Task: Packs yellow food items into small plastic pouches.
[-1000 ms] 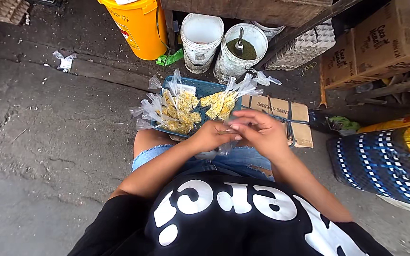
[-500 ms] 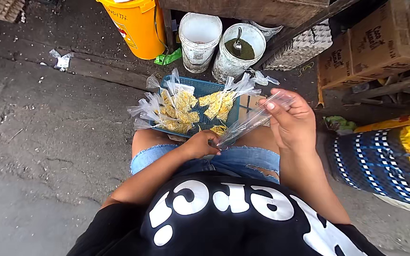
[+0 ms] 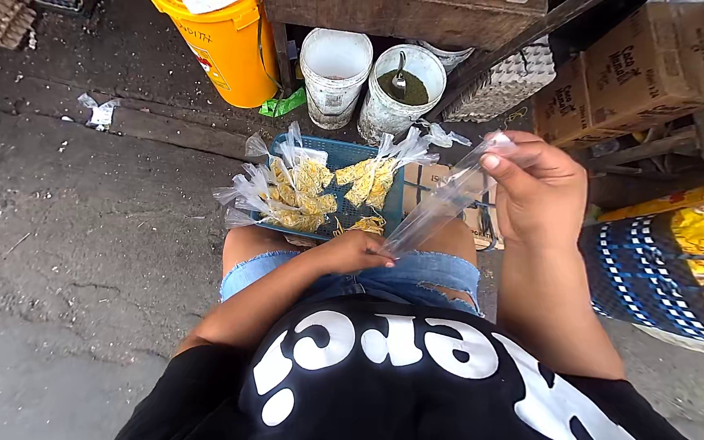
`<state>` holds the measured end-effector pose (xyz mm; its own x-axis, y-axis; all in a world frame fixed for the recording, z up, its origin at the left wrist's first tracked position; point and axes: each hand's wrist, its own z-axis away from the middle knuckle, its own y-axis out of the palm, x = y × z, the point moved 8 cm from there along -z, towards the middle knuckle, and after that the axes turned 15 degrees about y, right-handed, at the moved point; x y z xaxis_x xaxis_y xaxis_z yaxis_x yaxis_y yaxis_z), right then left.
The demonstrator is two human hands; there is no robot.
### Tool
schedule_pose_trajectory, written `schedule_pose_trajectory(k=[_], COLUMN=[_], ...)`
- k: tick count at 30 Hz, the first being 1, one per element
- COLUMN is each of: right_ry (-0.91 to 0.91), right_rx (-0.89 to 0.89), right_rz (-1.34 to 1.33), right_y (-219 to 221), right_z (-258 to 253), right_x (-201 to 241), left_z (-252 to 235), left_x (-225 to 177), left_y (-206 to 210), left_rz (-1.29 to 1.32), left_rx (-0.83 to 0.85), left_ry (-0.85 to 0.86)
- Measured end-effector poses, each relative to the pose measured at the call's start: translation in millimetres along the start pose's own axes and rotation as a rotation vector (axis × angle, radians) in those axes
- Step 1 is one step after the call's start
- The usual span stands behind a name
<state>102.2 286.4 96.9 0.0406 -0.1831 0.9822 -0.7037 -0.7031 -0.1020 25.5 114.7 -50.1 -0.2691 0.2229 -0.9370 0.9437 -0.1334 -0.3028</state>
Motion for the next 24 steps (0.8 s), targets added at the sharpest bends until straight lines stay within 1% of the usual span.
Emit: schedule_pose_trajectory(k=[2, 3, 6, 8, 9, 10, 11, 13, 14, 16, 18, 20, 21, 23, 24], right_ry=[0.042, 0.071, 0.188, 0.245, 0.242, 0.22, 0.191, 0.131, 0.112, 0.091, 0.114, 0.241, 0.327, 0.471, 0.511], right_rx=[-0.008, 0.004, 0.129, 0.216, 0.223, 0.212, 0.186, 0.094, 0.032, -0.045, 0.016, 0.156, 0.193, 0.164, 0.131], right_rz=[-0.07, -0.11, -0.149, -0.108, -0.078, -0.05, -0.027, -0.05, -0.089, -0.16, -0.196, -0.23, -0.257, -0.291, -0.278], right_y=[1, 6, 43, 71, 77, 77, 69, 39, 23, 5, 11, 35, 46, 61, 62], right_z=[4, 8, 25, 39, 43, 42, 37, 21, 13, 7, 13, 29, 39, 53, 55], right_x=[-9, -16, -40, -55, -59, -59, -55, -41, -34, -27, -35, -58, -73, -99, -105], left_z=[7, 8, 2, -5, -8, -11, -13, -10, -7, 1, 5, 6, 7, 7, 9], left_x=[5, 4, -6, -18, -24, -28, -29, -20, -12, 1, 8, 9, 8, 8, 9], left_y=[-7, -12, -30, -40, -42, -41, -36, -17, -10, -8, -15, -18, -19, -21, -22], left_rz=[0.019, 0.05, 0.14, 0.125, 0.094, 0.06, 0.024, -0.047, -0.056, -0.018, 0.037, 0.1, 0.118, 0.101, 0.091], left_rx=[-0.034, -0.087, -0.347, -0.454, -0.471, -0.434, -0.343, -0.109, -0.054, -0.108, -0.183, -0.217, -0.233, -0.259, -0.261], left_ry=[-0.077, -0.087, -0.026, 0.034, 0.062, 0.083, 0.094, 0.05, 0.021, -0.027, -0.08, -0.093, -0.077, -0.055, -0.072])
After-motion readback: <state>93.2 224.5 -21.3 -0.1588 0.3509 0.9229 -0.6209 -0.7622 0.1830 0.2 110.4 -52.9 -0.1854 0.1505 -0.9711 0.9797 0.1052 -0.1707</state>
